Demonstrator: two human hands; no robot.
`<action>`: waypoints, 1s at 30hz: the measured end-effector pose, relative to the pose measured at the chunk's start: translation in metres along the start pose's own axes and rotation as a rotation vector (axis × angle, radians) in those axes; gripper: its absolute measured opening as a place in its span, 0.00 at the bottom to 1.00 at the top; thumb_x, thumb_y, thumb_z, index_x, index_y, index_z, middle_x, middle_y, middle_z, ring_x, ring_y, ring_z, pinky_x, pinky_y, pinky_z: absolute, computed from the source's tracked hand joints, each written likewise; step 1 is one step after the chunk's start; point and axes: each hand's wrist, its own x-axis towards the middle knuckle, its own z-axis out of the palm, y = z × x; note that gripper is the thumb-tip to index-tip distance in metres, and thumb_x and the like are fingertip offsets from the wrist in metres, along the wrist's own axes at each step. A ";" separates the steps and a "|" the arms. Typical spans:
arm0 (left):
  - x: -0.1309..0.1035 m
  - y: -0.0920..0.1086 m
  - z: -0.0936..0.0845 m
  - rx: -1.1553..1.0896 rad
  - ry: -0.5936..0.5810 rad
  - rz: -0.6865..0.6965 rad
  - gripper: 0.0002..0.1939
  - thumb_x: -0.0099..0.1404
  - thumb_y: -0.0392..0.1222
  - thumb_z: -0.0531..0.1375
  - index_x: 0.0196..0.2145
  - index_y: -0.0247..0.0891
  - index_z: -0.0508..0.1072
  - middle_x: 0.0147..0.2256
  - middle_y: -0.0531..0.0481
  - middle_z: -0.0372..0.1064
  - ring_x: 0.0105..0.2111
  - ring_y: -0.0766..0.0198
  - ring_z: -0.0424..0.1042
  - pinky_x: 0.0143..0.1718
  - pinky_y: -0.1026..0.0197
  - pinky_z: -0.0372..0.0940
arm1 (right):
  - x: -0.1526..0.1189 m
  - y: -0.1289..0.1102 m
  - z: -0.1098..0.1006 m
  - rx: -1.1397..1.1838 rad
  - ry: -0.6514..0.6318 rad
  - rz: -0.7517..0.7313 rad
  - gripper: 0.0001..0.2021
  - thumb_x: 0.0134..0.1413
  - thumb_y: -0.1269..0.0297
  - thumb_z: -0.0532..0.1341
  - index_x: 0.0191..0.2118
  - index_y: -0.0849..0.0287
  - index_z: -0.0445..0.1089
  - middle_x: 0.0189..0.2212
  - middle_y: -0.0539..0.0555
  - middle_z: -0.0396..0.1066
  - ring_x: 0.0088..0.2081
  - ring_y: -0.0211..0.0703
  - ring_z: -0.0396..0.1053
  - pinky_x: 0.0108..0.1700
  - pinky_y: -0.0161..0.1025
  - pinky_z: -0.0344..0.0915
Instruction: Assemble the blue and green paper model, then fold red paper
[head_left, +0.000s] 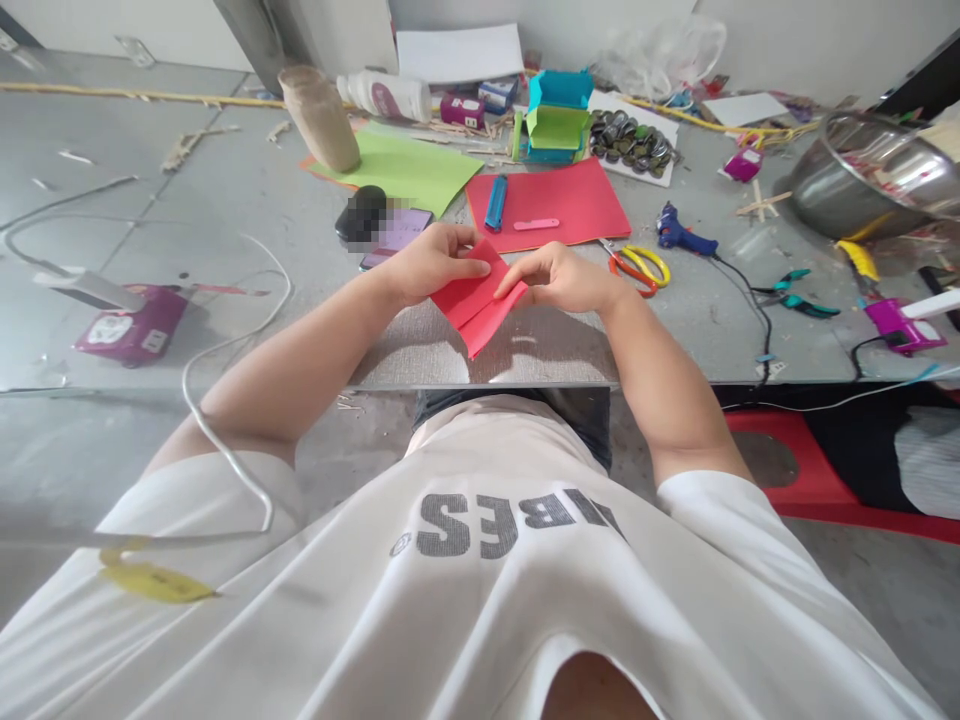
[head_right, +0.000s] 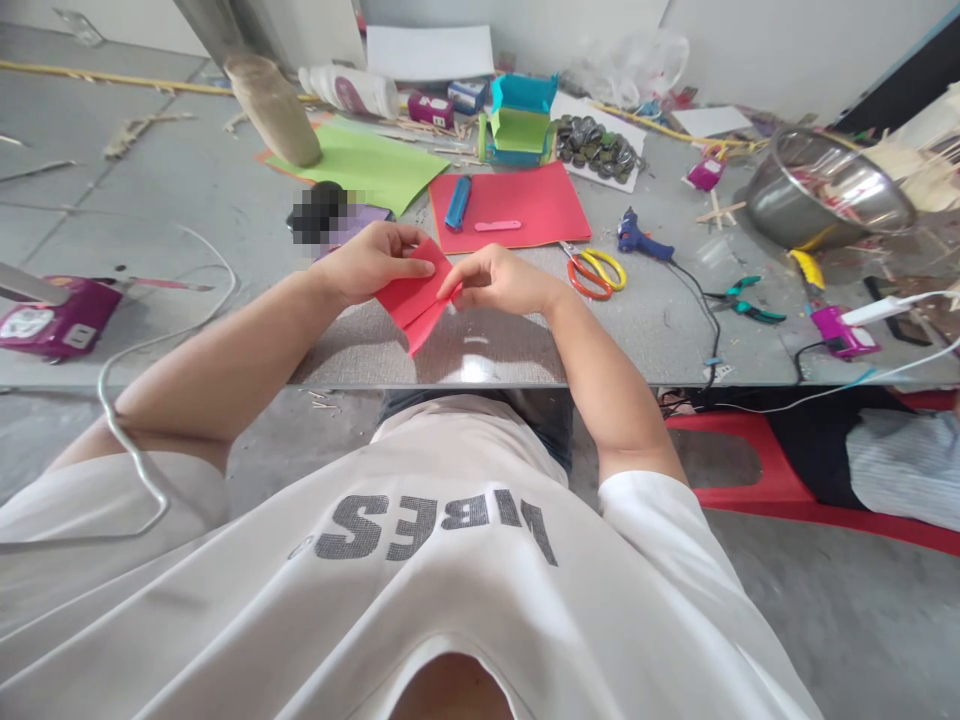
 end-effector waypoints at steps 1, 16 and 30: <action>0.000 -0.002 0.000 0.018 0.014 0.029 0.16 0.61 0.41 0.82 0.38 0.40 0.80 0.31 0.52 0.81 0.35 0.52 0.88 0.35 0.56 0.85 | 0.002 0.003 0.000 0.025 0.025 -0.021 0.28 0.60 0.37 0.84 0.41 0.59 0.83 0.37 0.55 0.85 0.40 0.44 0.82 0.46 0.40 0.81; -0.018 -0.009 0.025 0.385 0.408 0.513 0.22 0.79 0.65 0.73 0.52 0.45 0.77 0.45 0.47 0.83 0.46 0.56 0.81 0.50 0.49 0.79 | 0.015 0.019 0.016 -0.023 0.462 -0.274 0.34 0.61 0.27 0.80 0.49 0.53 0.76 0.42 0.52 0.81 0.35 0.38 0.75 0.42 0.40 0.81; -0.021 -0.020 0.041 0.181 0.256 0.672 0.41 0.82 0.86 0.51 0.62 0.47 0.76 0.53 0.39 0.83 0.49 0.47 0.84 0.53 0.41 0.79 | 0.022 0.022 0.025 0.097 0.475 -0.313 0.34 0.58 0.27 0.82 0.44 0.54 0.76 0.36 0.48 0.77 0.29 0.34 0.70 0.34 0.36 0.78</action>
